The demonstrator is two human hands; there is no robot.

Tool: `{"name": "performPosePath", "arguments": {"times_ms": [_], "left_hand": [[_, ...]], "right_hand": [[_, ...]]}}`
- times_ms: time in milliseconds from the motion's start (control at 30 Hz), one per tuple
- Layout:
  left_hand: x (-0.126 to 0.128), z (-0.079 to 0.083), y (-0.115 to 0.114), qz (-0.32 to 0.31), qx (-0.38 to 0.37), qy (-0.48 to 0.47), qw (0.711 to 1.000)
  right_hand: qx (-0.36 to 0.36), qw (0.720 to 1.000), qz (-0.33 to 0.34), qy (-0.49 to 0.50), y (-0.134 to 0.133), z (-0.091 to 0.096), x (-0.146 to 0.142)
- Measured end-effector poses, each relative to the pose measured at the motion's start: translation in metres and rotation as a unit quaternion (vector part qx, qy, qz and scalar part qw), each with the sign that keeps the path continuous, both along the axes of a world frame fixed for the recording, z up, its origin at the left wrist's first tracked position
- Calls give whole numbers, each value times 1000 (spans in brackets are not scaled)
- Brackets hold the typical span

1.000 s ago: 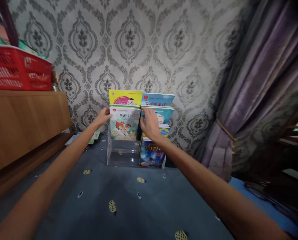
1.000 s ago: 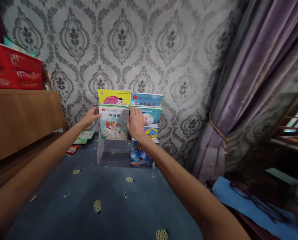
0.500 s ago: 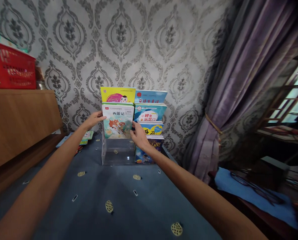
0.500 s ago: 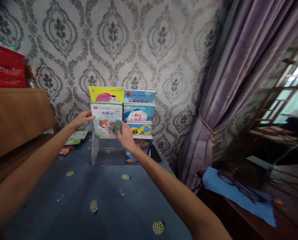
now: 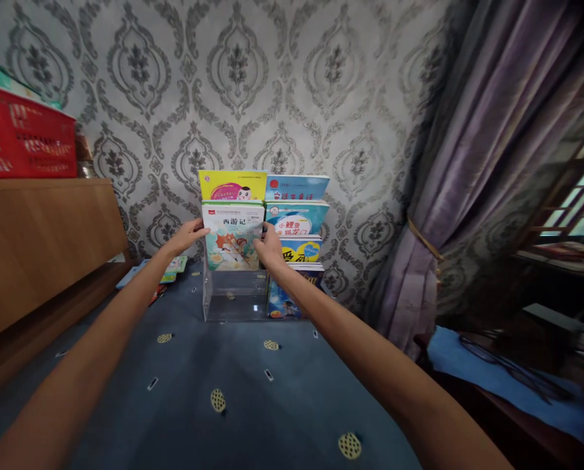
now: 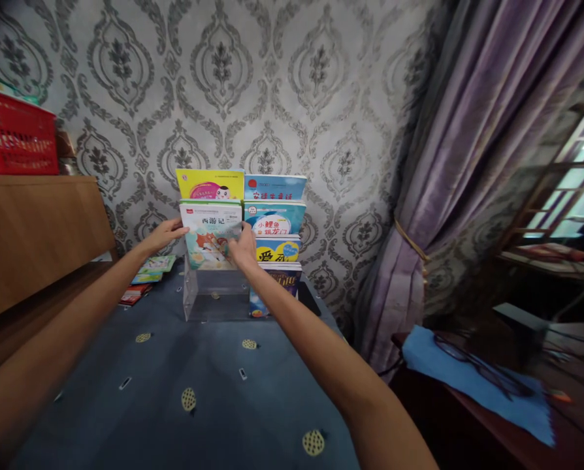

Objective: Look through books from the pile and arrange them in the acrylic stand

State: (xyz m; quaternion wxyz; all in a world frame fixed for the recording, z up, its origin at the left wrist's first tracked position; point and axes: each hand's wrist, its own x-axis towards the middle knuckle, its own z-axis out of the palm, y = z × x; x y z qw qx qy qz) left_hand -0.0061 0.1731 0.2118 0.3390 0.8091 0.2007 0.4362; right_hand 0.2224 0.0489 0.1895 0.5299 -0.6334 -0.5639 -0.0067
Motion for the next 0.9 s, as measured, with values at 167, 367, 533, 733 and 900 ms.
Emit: {"name": "performPosePath", "arguments": {"times_ms": [167,367,533,733,900], "left_hand": [[-4,0,-1,20,23,32,999],[-6,-3,5,40,64,60,995],[-3,-7,6,38,79,55,995],[3,-14,4,93,106,51,989],[6,-25,4,165,121,51,978]], "right_hand": [[10,999,14,28,10,5,7],[22,1000,14,-1,17,4,12],[19,999,11,-40,21,3,15],[26,999,27,-24,21,0,15],[1,998,35,-47,14,2,13]]}}
